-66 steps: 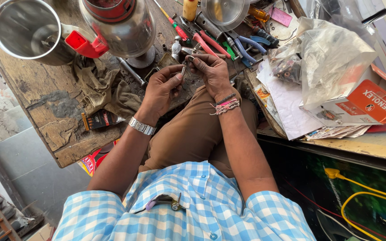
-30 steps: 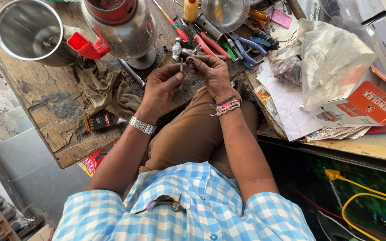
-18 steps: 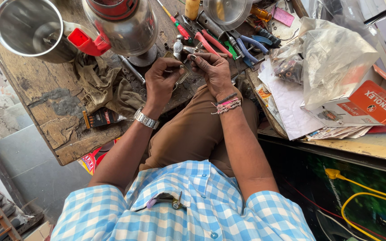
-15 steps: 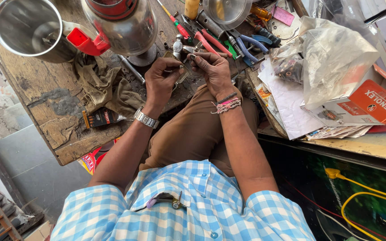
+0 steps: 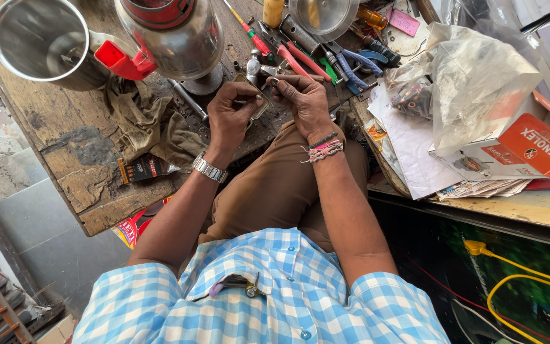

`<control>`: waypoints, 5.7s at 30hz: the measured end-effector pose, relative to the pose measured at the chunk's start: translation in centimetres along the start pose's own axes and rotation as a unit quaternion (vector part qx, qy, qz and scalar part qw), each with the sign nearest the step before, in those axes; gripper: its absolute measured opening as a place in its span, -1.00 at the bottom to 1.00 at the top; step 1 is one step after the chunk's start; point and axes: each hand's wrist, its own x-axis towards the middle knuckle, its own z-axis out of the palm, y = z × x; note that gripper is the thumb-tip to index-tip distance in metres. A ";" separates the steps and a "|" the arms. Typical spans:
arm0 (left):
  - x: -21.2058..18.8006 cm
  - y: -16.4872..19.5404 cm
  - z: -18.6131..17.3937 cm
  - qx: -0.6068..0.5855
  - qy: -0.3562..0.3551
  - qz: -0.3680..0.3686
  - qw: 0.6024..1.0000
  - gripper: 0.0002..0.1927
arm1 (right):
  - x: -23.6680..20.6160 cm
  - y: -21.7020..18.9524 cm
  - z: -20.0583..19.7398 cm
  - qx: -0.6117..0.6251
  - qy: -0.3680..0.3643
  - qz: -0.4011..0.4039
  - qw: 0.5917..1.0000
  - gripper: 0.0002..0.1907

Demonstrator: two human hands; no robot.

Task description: The person assembles a small metal lock mechanism at a cluttered workbench. They insert a pin into the lock body, use pliers to adjust internal components, and handle small parts from a plastic bag. The person repeatedly picks up and places the lock and tools on the table while working.

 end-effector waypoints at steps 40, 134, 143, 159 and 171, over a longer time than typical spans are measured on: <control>2.6 0.5 11.1 0.120 0.049 -0.101 0.986 -0.79 | 0.7 -5.4 -8.8 0.028 -0.031 0.026 0.999 -0.75; 9.9 -1.1 4.8 0.074 -0.046 -0.081 0.993 -0.83 | 8.8 -5.0 -6.0 -0.245 -0.121 -0.063 0.960 -0.78; 9.3 1.9 4.5 0.232 -0.077 0.096 0.965 -0.84 | 8.4 -4.1 -6.6 -0.224 -0.116 -0.003 0.968 -0.76; 7.9 2.5 4.6 0.301 -0.067 0.112 0.945 -0.83 | 7.0 -3.7 -6.1 -0.195 -0.083 -0.037 0.977 -0.77; 8.1 1.2 4.2 0.097 -0.050 -0.077 0.991 -0.76 | 7.3 -4.0 -5.4 -0.178 -0.074 -0.019 0.981 -0.69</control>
